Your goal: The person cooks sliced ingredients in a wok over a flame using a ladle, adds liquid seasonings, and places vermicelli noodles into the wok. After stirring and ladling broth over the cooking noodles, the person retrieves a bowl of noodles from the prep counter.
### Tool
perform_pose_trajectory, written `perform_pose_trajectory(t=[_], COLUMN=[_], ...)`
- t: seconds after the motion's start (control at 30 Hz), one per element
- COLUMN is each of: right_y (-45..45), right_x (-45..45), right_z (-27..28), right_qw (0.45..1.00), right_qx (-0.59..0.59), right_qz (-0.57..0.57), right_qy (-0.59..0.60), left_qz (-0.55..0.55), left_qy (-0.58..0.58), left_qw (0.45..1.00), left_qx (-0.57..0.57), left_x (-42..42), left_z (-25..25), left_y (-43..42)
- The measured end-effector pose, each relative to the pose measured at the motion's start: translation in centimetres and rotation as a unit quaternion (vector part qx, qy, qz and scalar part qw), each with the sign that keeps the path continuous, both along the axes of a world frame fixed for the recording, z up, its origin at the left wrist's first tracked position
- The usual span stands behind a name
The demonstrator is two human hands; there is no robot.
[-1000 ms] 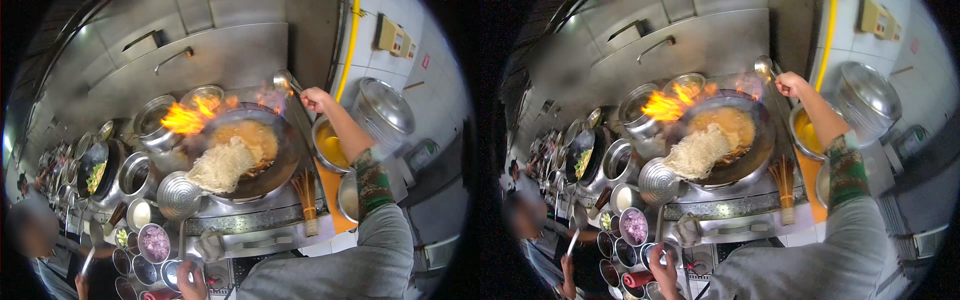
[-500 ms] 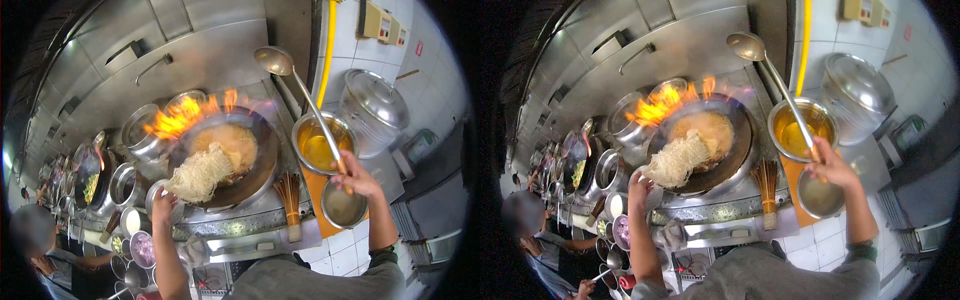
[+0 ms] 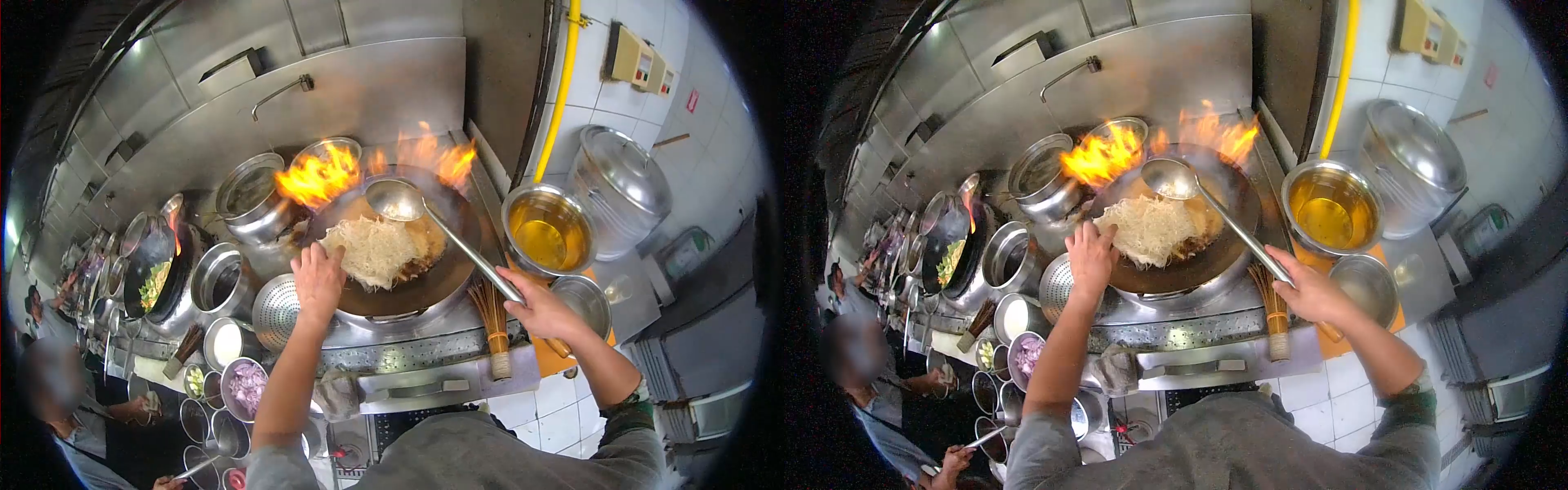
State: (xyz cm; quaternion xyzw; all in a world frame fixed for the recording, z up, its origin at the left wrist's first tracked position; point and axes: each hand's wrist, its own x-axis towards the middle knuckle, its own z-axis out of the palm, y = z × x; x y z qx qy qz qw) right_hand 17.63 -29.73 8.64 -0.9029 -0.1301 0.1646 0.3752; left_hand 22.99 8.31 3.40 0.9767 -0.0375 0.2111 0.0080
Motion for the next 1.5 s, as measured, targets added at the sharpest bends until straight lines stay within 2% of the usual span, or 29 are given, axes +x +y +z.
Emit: perform_pose_trajectory(t=[0.07, 0.13, 0.2, 0.23, 0.27, 0.33, 0.4, 0.43, 0.47, 0.5, 0.63, 0.73, 0.8, 0.87, 0.9, 1.0, 1.1, 1.17, 1.23, 1.4, 1.47, 1.5], right_y=[0.6, 1.0, 1.5, 2.2, 2.9, 3.2, 2.3, 2.4, 2.6, 1.4, 0.8, 3.4, 2.4, 1.7, 2.1, 1.8, 2.1, 1.6, 0.3, -2.0, -2.2, -2.1], right_x=[0.5, 1.1, 1.2, 1.2, 1.2, 1.1, 1.6, 1.8, 1.9, 2.3, 3.0, 3.9, 4.5, 3.3, 2.5, 2.6, 3.5, 3.6, 2.1, -0.6, -0.6, -0.4], right_z=[-0.5, -1.2, -0.9, -0.2, 0.5, 0.4, -1.3, 0.9, 3.1, 2.1, -2.3, -0.3, 0.1, 1.6, 2.5, -1.2, 0.8, 2.0, 3.2, 1.2, 2.7, 2.2], right_qw=[0.999, 0.996, 0.991, 0.992, 0.987, 0.981, 0.976, 0.973, 0.969, 0.975, 0.974, 0.976, 0.98, 0.972, 0.974, 0.976, 0.979, 0.974, 0.973, 0.972, 0.972, 0.972], right_qx=[-0.038, -0.046, -0.055, -0.107, -0.159, -0.19, -0.195, -0.217, -0.237, -0.207, -0.183, -0.202, -0.175, -0.192, -0.217, -0.205, -0.197, -0.22, -0.22, -0.226, -0.23, -0.228], right_qz=[0.011, 0.025, 0.038, 0.034, 0.029, 0.036, 0.086, 0.074, 0.062, 0.073, 0.111, 0.083, 0.088, 0.1, 0.062, 0.072, 0.052, 0.04, 0.041, 0.044, 0.047, 0.049], right_qy=[-0.035, -0.074, -0.112, -0.058, -0.003, 0.023, -0.048, -0.005, 0.039, -0.026, -0.076, -0.012, -0.022, -0.092, -0.039, -0.027, -0.025, -0.03, -0.046, -0.048, -0.018, -0.017], left_qz=[-0.039, -0.07, -0.171, -0.205, -0.206, -0.201, -0.225, -0.248, -0.247, -0.245, -0.249, -0.251, -0.248, -0.236, -0.233, -0.235, -0.191, -0.168, -0.155, -0.169, -0.259, -0.258], left_qy=[-0.045, -0.058, 0.032, 0.099, 0.097, 0.204, 0.184, 0.166, 0.167, 0.17, 0.171, 0.166, 0.164, 0.194, 0.195, 0.199, 0.205, 0.245, 0.222, 0.147, 0.014, 0.016], left_qw=[0.994, 0.989, 0.978, 0.968, 0.968, 0.95, 0.947, 0.943, 0.942, 0.941, 0.938, 0.941, 0.941, 0.935, 0.936, 0.938, 0.946, 0.93, 0.938, 0.952, 0.945, 0.945], left_qx=[0.094, 0.115, 0.116, 0.107, 0.106, 0.124, 0.138, 0.15, 0.154, 0.163, 0.168, 0.152, 0.16, 0.181, 0.179, 0.159, 0.165, 0.216, 0.214, 0.208, 0.2, 0.202], left_x=[0.7, 1.5, 3.5, 4.8, 5.0, 5.1, 4.7, 4.4, 3.9, 3.7, 5.3, 5.8, 5.9, 6.0, 6.3, 7.7, 8.2, 7.6, 6.5, 3.5, 2.6, 2.5], left_z=[0.7, 1.1, -0.9, -2.9, -3.1, -3.7, -4.4, -4.7, -4.5, -4.2, -5.6, -4.9, -3.9, -3.6, -4.0, -5.4, -4.9, -3.9, -2.9, -1.9, -1.6, -1.4], left_y=[0.0, -0.1, 0.1, 0.7, 0.3, -1.3, -1.8, -1.9, -2.3, -2.6, -2.3, -2.8, -2.5, -2.6, -2.6, -3.0, -4.0, -3.8, -3.2, -0.6, -0.2, -0.5])
